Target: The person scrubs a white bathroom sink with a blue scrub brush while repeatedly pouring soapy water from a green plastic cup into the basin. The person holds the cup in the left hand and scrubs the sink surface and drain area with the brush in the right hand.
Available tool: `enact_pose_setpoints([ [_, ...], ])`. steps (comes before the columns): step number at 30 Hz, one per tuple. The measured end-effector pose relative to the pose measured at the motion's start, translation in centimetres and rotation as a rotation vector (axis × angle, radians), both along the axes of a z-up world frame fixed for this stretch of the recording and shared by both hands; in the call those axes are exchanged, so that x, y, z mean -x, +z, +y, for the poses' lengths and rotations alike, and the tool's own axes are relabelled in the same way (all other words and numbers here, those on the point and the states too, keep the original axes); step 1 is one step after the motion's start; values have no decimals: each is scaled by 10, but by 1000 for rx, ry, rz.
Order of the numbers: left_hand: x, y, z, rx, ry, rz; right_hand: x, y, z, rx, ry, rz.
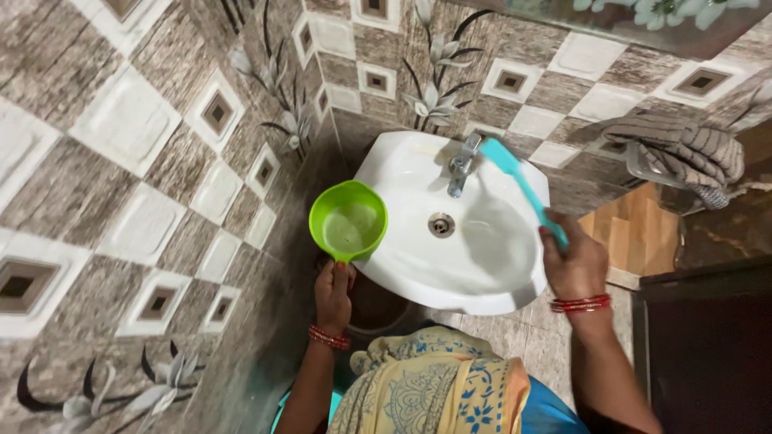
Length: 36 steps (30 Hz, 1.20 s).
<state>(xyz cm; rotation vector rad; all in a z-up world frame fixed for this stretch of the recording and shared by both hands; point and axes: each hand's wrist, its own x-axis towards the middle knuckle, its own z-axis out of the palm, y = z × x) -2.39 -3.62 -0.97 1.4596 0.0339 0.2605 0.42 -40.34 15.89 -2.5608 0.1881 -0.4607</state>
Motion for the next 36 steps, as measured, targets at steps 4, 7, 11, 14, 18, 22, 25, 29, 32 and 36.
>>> enact_pose_setpoints([
  [4,1,2,-4,17,16,-35,-18,-22,47,9,307,-111],
  [7,-1,7,-7,10,13,-47,-47,-63,97,118,346,76],
  [11,2,9,-10,-31,22,-37,-68,-107,123,208,216,263],
  [14,0,10,-10,-19,26,-41,-66,-125,128,212,142,340],
  [18,1,10,-9,-21,18,-50,-87,-129,143,142,175,350],
  [22,0,8,-10,15,11,-53,-90,-116,146,118,257,417],
  [25,-1,5,-9,38,11,-55,-77,-109,135,128,267,438],
  [29,-3,6,-7,23,21,-49,-90,-121,139,167,192,307],
  [32,2,8,-8,-2,15,-46,-92,-134,143,159,227,293],
  [36,-1,12,-6,22,-7,-82,-70,-141,145,163,308,207],
])
